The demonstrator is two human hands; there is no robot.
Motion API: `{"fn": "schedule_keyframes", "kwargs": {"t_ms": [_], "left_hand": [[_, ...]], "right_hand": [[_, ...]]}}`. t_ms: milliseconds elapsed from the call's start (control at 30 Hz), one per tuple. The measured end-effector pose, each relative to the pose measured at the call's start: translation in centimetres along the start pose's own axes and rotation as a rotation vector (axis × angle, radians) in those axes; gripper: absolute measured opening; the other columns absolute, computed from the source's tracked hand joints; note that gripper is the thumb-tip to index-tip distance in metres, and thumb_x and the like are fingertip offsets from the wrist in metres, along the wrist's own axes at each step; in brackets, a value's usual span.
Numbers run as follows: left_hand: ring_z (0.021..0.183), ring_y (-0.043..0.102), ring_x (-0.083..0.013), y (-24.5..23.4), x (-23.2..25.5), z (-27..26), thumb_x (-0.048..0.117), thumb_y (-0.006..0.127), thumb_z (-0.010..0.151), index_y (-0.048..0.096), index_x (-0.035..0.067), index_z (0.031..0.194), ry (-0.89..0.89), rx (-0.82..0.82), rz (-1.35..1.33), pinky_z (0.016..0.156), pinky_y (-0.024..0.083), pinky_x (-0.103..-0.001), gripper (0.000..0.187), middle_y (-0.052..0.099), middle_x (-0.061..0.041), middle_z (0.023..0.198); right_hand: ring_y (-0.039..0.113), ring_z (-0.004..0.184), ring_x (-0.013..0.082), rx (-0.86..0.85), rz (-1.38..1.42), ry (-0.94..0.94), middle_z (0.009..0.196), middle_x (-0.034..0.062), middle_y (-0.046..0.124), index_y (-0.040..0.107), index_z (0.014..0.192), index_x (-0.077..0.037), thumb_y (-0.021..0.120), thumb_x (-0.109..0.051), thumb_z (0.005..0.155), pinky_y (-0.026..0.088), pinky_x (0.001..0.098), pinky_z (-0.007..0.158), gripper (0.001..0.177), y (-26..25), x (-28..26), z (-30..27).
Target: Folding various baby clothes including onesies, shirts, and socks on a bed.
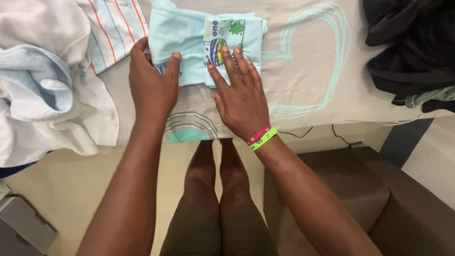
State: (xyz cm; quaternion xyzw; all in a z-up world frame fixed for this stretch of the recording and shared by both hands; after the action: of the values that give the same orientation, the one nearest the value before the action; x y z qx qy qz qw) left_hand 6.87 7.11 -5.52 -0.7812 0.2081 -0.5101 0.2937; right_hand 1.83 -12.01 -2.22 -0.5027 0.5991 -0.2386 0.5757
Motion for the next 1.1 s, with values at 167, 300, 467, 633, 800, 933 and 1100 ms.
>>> {"fn": "schedule_keyframes", "kwargs": {"t_ms": [167, 300, 467, 633, 800, 933, 1100], "left_hand": [[0.082, 0.066, -0.0159, 1.4, 1.1, -1.2, 0.02, 0.073, 0.101, 0.063, -0.003, 0.126, -0.26, -0.292, -0.398, 0.073, 0.054, -0.031, 0.035, 0.072, -0.005, 0.099], [0.082, 0.063, -0.0164, 1.9, 6.8, -4.1, 0.015, 0.073, 0.095, 0.055, 0.004, 0.14, 0.101, -0.331, -0.295, 0.073, 0.055, -0.029, 0.05, 0.065, -0.009, 0.106], [0.085, 0.063, -0.0237, 4.5, 9.0, -5.2, 0.021, 0.067, 0.101, 0.051, 0.01, 0.151, 0.279, -0.38, -0.086, 0.074, 0.053, -0.036, 0.054, 0.059, -0.01, 0.105], [0.093, 0.062, -0.0324, 6.2, 8.5, -5.5, 0.022, 0.062, 0.109, 0.058, 0.015, 0.15, 0.358, -0.372, 0.053, 0.081, 0.051, -0.045, 0.042, 0.06, -0.012, 0.109], [0.1, 0.06, -0.0329, 5.5, 8.2, -3.7, 0.021, 0.072, 0.1, 0.066, 0.019, 0.123, 0.349, -0.16, 0.132, 0.085, 0.05, -0.045, 0.024, 0.06, -0.011, 0.108], [0.107, 0.06, -0.0315, 7.0, 4.6, -2.3, 0.028, 0.086, 0.089, 0.052, 0.001, 0.123, 0.169, -0.028, -0.124, 0.092, 0.053, -0.041, 0.055, 0.054, -0.019, 0.121], [0.108, 0.067, -0.0253, 7.9, 4.7, -0.6, 0.03, 0.088, 0.081, 0.04, -0.003, 0.136, -0.127, -0.28, -0.274, 0.089, 0.057, -0.035, 0.08, 0.063, -0.018, 0.122]], "right_hand": [[0.016, 0.159, 0.0331, -0.012, 0.005, 0.017, 0.17, 0.0137, 0.023, 0.051, 0.155, -0.014, 0.06, -0.029, 0.104, 0.017, 0.0508, 0.129, 0.054, 0.0, 0.1, 0.0], [0.022, 0.157, 0.0361, 0.023, 0.106, 0.031, 0.167, 0.0177, 0.03, 0.06, 0.138, -0.007, 0.061, -0.018, 0.1, 0.02, 0.0524, 0.127, 0.04, 0.1, 0.6, -0.3], [0.041, 0.153, 0.0322, 0.231, 0.402, 0.037, 0.159, 0.014, 0.049, 0.066, 0.127, -0.002, 0.056, 0.001, 0.099, 0.037, 0.0442, 0.128, 0.03, -1.1, 2.5, -3.0], [0.054, 0.132, 0.0338, 0.473, 0.461, 0.331, 0.139, 0.0158, 0.056, 0.065, 0.129, 0.0, 0.055, -0.001, 0.102, 0.045, 0.0466, 0.114, 0.028, -3.5, 3.1, -4.2], [0.05, 0.136, 0.037, 0.347, 0.275, 0.141, 0.148, 0.0175, 0.053, 0.068, 0.132, -0.005, 0.063, -0.013, 0.104, 0.041, 0.0481, 0.116, 0.029, -2.4, 2.5, -2.5], [0.049, 0.139, 0.0386, 0.284, 0.292, 0.166, 0.149, 0.017, 0.052, 0.068, 0.131, -0.006, 0.065, -0.02, 0.105, 0.04, 0.0489, 0.118, 0.03, -2.1, 2.8, -2.2], [0.054, 0.136, 0.031, 0.334, 0.586, 0.241, 0.144, 0.0154, 0.055, 0.061, 0.138, -0.005, 0.063, -0.02, 0.11, 0.044, 0.0427, 0.117, 0.032, 0.0, 5.6, -2.9]]}}
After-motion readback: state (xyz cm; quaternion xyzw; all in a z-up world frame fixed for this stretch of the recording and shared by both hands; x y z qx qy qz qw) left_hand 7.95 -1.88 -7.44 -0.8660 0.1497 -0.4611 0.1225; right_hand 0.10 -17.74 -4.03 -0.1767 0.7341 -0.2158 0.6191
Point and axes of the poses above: each hand's wrist, its own z-axis towards the middle knuckle, its own y-axis out of the palm, x = y × z, the point moved 6 cm from there along z, towards the middle knuckle
